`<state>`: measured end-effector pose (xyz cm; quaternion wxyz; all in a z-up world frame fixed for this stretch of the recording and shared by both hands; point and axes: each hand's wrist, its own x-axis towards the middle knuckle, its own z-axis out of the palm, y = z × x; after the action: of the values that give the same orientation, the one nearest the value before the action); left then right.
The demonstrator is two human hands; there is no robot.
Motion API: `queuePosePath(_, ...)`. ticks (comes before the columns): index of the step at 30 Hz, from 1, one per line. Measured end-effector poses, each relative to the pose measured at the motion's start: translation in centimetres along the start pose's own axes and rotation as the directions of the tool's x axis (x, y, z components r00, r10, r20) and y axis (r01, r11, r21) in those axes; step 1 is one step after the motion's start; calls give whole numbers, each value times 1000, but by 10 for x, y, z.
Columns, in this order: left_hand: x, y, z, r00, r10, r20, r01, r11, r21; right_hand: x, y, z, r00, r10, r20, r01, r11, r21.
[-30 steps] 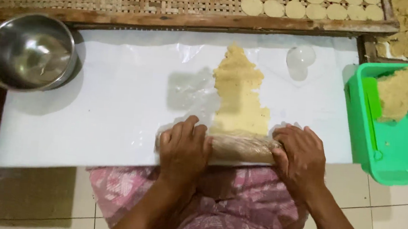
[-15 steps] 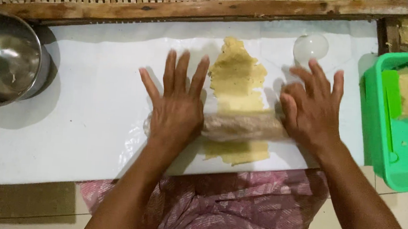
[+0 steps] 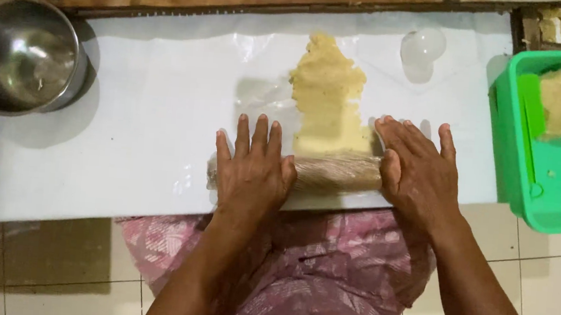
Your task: Roll out dough and cut into circular shapes using a round cutter.
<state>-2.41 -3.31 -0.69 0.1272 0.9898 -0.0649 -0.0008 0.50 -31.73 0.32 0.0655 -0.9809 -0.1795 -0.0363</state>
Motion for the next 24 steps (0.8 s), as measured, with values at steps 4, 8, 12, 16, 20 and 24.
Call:
queuePosePath(4,-13,4,-2,997,34,-68,-32,999,25,-15,0,8,999,17,-44,-17,1000,-1)
queuePosePath(8,-23,2,7,975,78,-208,-59,994,96,-27,-11,8,989,15,-149,-12,1000,19)
queuePosePath(12,-31,4,6,929,151,-337,-88,977,195,-36,-24,1,970,29,-240,-19,999,45)
queuePosePath(16,-39,6,2,922,152,-356,-89,979,186,-45,-26,6,965,43,-258,-31,998,50)
queuePosePath(20,-46,5,-2,898,184,-400,-98,969,227,-51,-32,4,956,45,-290,-28,998,62)
queuePosePath(24,-56,2,0,897,212,-389,-119,961,248,-62,-48,-2,961,102,-256,-72,989,127)
